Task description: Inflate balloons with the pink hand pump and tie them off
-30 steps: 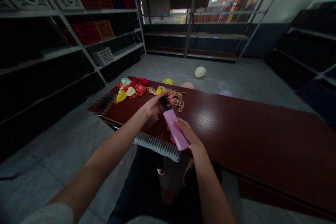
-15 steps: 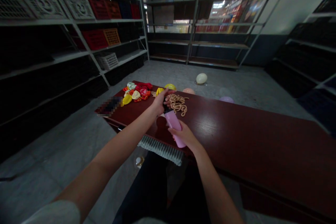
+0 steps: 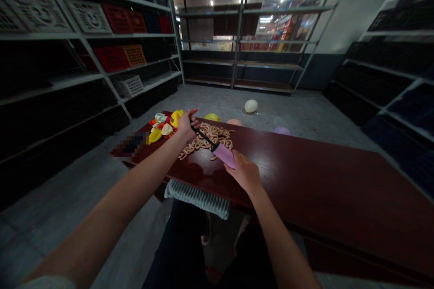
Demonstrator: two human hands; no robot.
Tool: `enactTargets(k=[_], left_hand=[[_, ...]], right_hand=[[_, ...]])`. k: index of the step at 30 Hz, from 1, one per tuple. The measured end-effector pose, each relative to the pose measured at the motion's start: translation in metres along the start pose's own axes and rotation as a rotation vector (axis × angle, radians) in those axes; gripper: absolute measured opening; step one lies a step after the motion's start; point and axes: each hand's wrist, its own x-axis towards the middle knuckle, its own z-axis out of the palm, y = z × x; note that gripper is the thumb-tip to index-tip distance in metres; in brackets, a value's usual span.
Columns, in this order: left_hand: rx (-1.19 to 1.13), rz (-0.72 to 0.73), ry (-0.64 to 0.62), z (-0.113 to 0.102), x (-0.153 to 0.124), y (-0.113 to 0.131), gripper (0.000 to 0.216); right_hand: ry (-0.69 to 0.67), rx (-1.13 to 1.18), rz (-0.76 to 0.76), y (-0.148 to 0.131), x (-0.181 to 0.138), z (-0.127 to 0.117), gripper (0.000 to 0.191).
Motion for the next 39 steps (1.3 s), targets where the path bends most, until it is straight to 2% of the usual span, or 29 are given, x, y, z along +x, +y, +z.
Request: enactTargets(k=[6, 11, 14, 16, 19, 23, 28, 32, 35, 39], left_hand=[[-0.007, 0.103, 0.100, 0.004, 0.013, 0.033, 0.020], [0.036, 0.195, 0.081, 0.018, 0.027, 0.039, 0.040], [0.036, 0.253, 0.144, 0.032, 0.035, 0.028, 0.051], [0.041, 0.284, 0.142, 0.042, 0.038, 0.013, 0.055], [0.074, 0.298, 0.089, 0.059, 0.037, -0.017, 0.055], [0.156, 0.243, -0.016, 0.079, 0.023, -0.061, 0.054], [0.251, 0.162, -0.137, 0.086, 0.005, -0.102, 0.055], [0.223, 0.150, -0.136, 0.077, 0.003, -0.110, 0.059], [0.165, 0.147, -0.121, 0.066, 0.005, -0.104, 0.059], [0.103, 0.122, -0.042, 0.049, 0.007, -0.089, 0.060]], right_hand=[[0.114, -0.076, -0.105, 0.021, 0.010, 0.005, 0.041], [0.221, -0.011, -0.072, 0.017, 0.019, 0.021, 0.042], [0.281, 0.038, 0.005, 0.019, 0.019, 0.028, 0.039], [0.296, 0.059, 0.069, 0.023, 0.019, 0.028, 0.038], [0.285, 0.096, 0.145, 0.028, 0.019, 0.027, 0.041], [0.263, 0.148, 0.244, 0.032, 0.021, 0.026, 0.044], [0.239, 0.177, 0.318, 0.034, 0.021, 0.025, 0.046], [0.235, 0.137, 0.310, 0.034, 0.022, 0.024, 0.045], [0.211, 0.107, 0.270, 0.031, 0.023, 0.022, 0.044], [0.181, 0.077, 0.155, 0.024, 0.022, 0.019, 0.040]])
